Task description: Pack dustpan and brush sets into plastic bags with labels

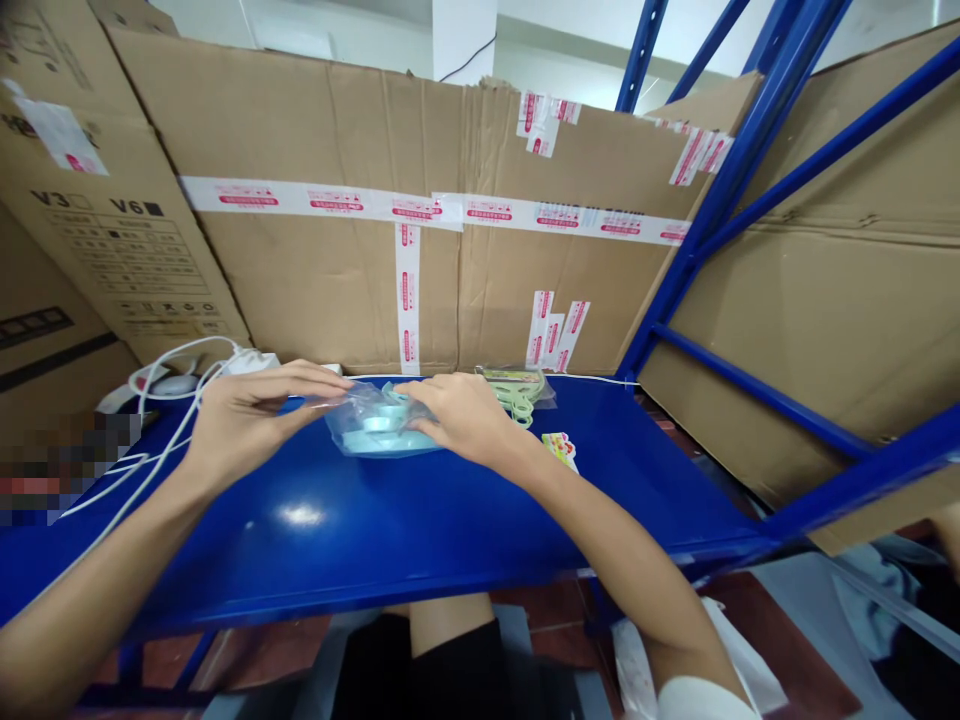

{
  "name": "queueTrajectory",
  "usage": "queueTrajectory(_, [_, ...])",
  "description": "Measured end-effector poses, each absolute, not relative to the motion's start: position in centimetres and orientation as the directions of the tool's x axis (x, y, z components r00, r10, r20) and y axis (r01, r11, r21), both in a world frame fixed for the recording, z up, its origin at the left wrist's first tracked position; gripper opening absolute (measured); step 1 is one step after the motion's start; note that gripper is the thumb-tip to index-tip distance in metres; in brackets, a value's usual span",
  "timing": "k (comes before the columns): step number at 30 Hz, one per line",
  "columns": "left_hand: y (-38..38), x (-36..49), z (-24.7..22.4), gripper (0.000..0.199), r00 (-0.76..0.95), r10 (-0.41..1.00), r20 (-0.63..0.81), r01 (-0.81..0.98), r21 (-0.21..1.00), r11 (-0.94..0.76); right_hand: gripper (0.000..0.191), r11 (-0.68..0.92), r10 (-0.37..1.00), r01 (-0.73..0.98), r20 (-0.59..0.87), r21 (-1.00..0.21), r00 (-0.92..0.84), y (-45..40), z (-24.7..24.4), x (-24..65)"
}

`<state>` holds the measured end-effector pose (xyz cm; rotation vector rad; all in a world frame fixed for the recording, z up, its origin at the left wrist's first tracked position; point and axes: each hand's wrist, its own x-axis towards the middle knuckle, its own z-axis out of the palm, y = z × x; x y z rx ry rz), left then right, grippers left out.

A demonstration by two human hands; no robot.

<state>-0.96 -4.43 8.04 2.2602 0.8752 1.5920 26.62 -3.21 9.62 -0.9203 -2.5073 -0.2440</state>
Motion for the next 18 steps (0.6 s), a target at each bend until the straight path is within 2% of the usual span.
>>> queueTrajectory(4, [-4.9,-0.4,7.2,0.014,0.175,0.539,0.824,0.325,0.468,-0.822,0.026,0.801,0.498,0.599,0.536,0.017,-0.681,-3.6,8.8,27.3])
queueTrajectory(7, [-5.1,0.0,7.3,0.016,0.215,0.523,0.825,0.285,0.459,-0.842,0.020,0.820,0.434,0.569,0.591,0.052,-0.680,-3.7,8.3,28.1])
queueTrajectory(11, [-5.3,1.1,7.7,0.014,0.210,0.537,0.817,0.205,0.500,-0.841,0.016,0.828,0.396,0.559,0.661,0.043,-0.637,-3.7,8.7,29.5])
queueTrajectory(12, [-5.4,1.6,7.4,0.024,0.210,0.555,0.805,0.173,0.528,-0.832,0.015,0.826,0.402,0.563,0.673,0.026,-0.621,-3.7,8.9,29.8])
queueTrajectory(14, [-5.5,2.6,6.0,0.058,0.253,0.602,0.758,0.159,0.581,-0.798,0.013,0.822,0.421,0.569,0.682,-0.009,-0.598,-4.0,9.3,30.4])
queueTrajectory(16, [-5.6,3.6,3.7,0.091,0.343,0.642,0.685,0.254,0.591,-0.766,0.011,0.821,0.433,0.570,0.675,-0.021,-0.598,-4.3,9.7,31.0])
queueTrajectory(18, [-5.5,4.4,1.2,0.093,0.394,0.665,0.634,0.350,0.566,-0.746,0.012,0.828,0.423,0.560,0.666,-0.010,-0.614,-4.7,10.3,31.6])
